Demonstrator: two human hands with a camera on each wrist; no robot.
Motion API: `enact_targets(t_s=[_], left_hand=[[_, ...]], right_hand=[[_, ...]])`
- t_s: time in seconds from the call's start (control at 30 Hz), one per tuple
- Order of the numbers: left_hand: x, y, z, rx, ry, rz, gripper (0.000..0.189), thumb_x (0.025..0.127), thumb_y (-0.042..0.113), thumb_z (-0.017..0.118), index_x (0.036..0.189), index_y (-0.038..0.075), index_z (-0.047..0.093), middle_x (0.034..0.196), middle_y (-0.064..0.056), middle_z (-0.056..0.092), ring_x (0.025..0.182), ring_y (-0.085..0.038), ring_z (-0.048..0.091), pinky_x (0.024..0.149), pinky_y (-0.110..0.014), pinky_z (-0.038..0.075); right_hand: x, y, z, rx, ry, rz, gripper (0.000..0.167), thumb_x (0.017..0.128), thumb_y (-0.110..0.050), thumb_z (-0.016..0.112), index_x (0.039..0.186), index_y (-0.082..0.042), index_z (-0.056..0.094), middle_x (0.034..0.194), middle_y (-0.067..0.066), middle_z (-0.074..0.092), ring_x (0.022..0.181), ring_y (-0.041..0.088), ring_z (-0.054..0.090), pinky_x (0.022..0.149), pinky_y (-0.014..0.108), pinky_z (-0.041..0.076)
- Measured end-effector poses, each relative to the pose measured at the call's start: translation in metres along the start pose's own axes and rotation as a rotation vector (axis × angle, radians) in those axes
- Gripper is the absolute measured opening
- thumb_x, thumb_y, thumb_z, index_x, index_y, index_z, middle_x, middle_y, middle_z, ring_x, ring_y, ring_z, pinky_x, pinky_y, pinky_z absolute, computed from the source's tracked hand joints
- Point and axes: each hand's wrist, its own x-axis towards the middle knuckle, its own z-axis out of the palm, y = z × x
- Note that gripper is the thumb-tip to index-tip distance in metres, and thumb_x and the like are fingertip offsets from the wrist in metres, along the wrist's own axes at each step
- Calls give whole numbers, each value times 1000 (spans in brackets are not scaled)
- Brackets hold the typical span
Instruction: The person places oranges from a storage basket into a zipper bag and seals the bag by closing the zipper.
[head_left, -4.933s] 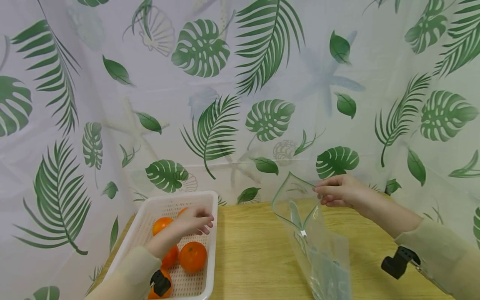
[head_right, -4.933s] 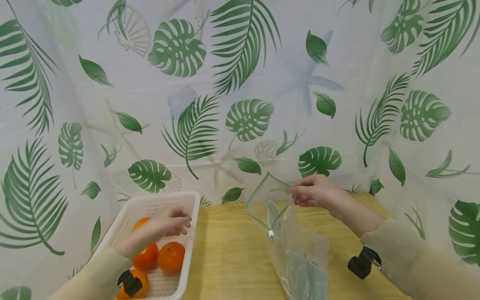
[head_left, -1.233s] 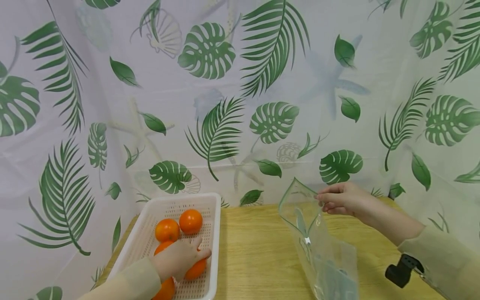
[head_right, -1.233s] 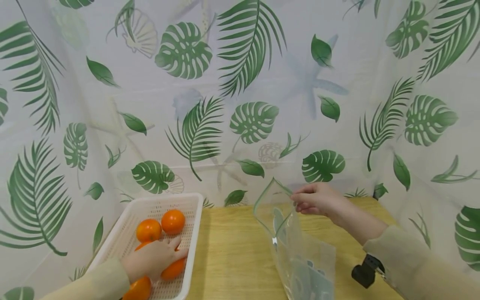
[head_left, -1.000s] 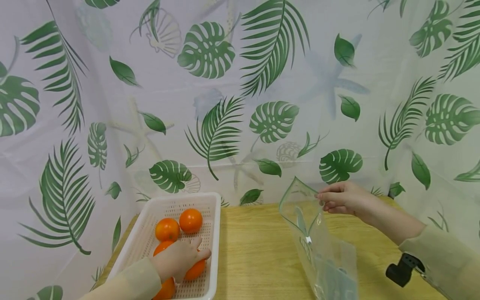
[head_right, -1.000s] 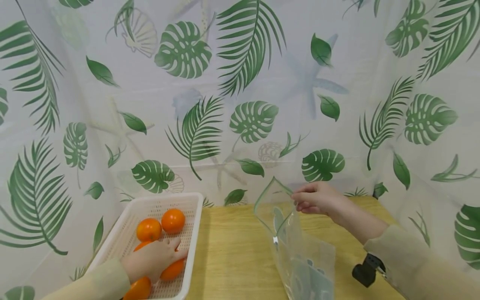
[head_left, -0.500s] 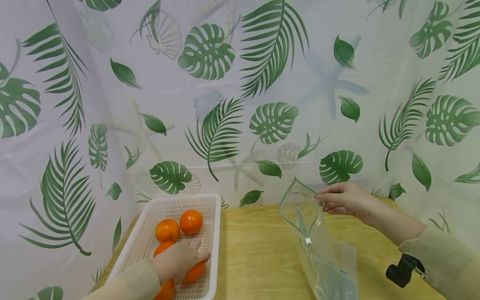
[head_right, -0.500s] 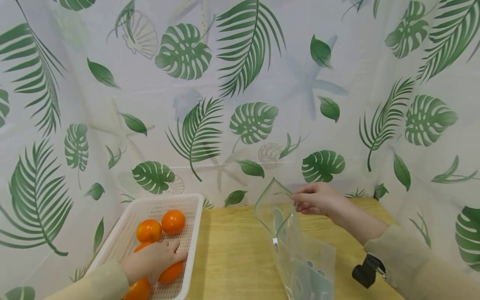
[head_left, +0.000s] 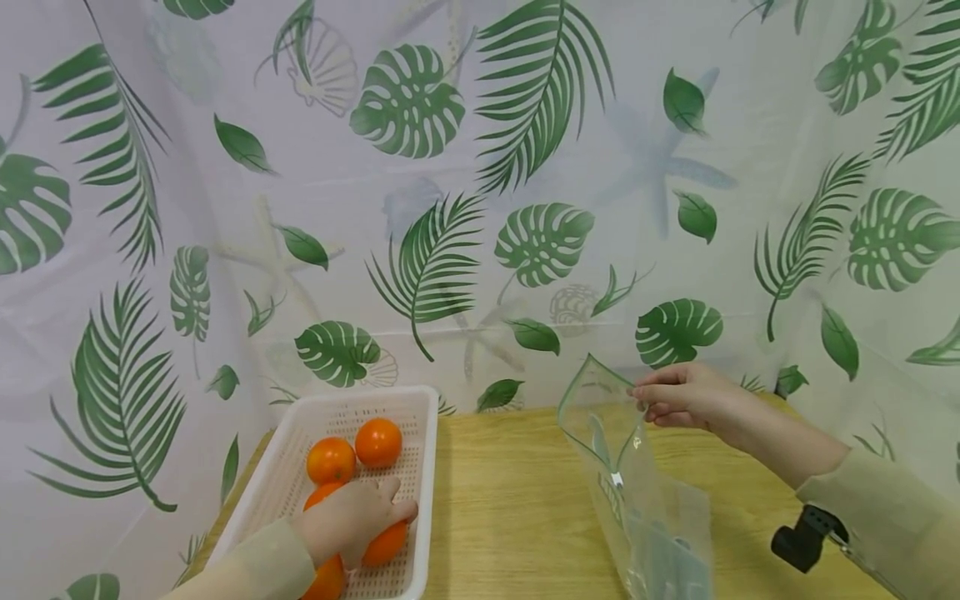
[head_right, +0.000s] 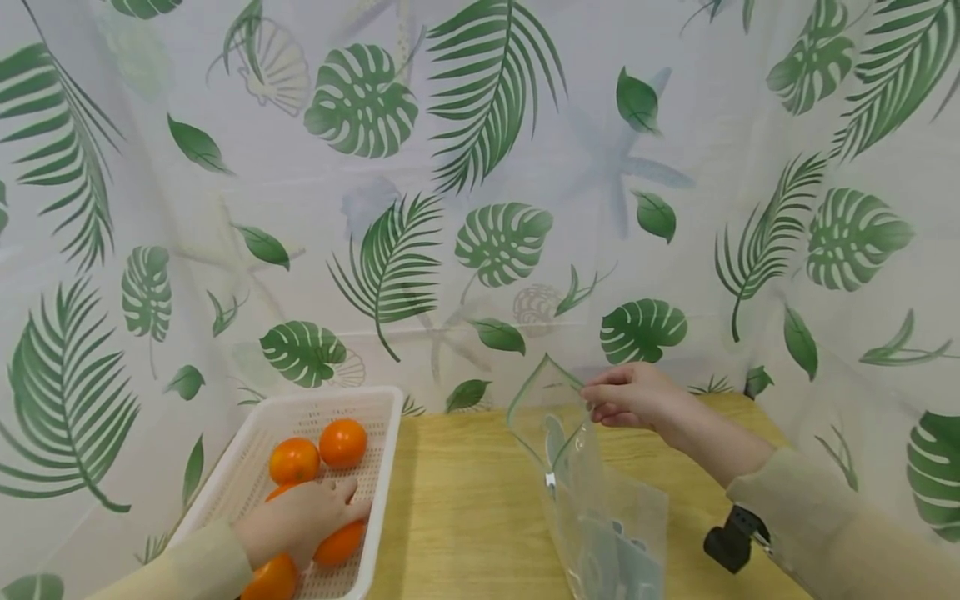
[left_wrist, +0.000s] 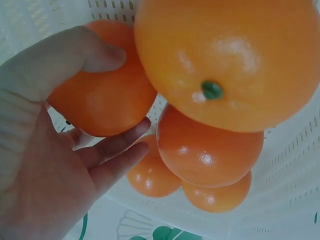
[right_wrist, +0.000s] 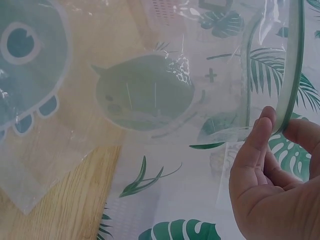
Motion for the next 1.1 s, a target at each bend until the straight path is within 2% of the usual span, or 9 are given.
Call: enact_targets(t_s=[0.13,0.2,0.3,0.4,0.5,0.7,0.8,1.0,1.1], left_hand=[[-2,-2,-3,-10,-4,-11,83,59,23,105,115,36,45,122,-4,60,90,-20,63,82,-33,64],[-6,-4,-4,-6,10,-21,80,62,20,104,115,36,46,128,-7,62,92,-21,66,74,-31,64],[-11,-7,-7,-11,39,-39,78,64,14,100,116,35,47,129,-8,61,89,-25,67,59,-28,59],[-13,-11,-12,-35,59,-56,77,64,8,97,116,33,47,120,-7,56,84,-24,63,52,-26,54],[-13,-15,-19,-60,60,-69,80,62,9,99,118,33,48,119,-6,54,83,-23,59,55,-29,57],[-11,-23,-33,-97,48,-83,88,61,16,103,132,32,54,123,-8,53,83,-24,62,71,-37,63],[-11,-26,-39,-99,60,-87,89,61,16,102,135,31,55,120,-8,53,79,-24,61,72,-38,62],[-15,-31,-53,-144,107,-85,88,60,12,100,133,30,55,114,-8,51,76,-22,57,64,-36,59],[-15,-34,-59,-102,138,-95,85,61,12,98,131,31,55,123,-10,59,79,-23,59,64,-36,58]], right_hand=[[-1,1,0,-9,1,-1,34,108,-19,61,130,6,67,91,-6,72,83,5,70,80,22,63],[-1,1,1,-10,0,-1,34,108,-19,61,130,6,67,92,-6,72,83,5,70,80,22,63],[0,0,2,5,0,0,31,108,-18,61,128,4,69,91,-6,72,82,5,70,80,22,63],[-1,0,1,23,-2,-1,28,107,-17,62,125,2,70,90,-6,73,81,5,70,79,22,63],[-2,0,1,35,-4,-1,24,107,-17,62,122,-1,72,89,-7,73,80,5,71,78,22,63],[-2,-1,1,46,-2,-1,20,107,-17,62,118,-5,74,88,-7,73,80,5,71,78,22,63],[-1,0,1,49,-2,-3,20,107,-17,62,119,-5,74,89,-7,73,80,5,71,78,22,63],[0,1,1,51,-2,-2,20,107,-17,63,119,-4,74,89,-7,73,79,5,71,78,21,63],[0,2,1,44,-4,-1,21,107,-17,63,118,-4,74,89,-6,73,79,5,71,78,22,63]])
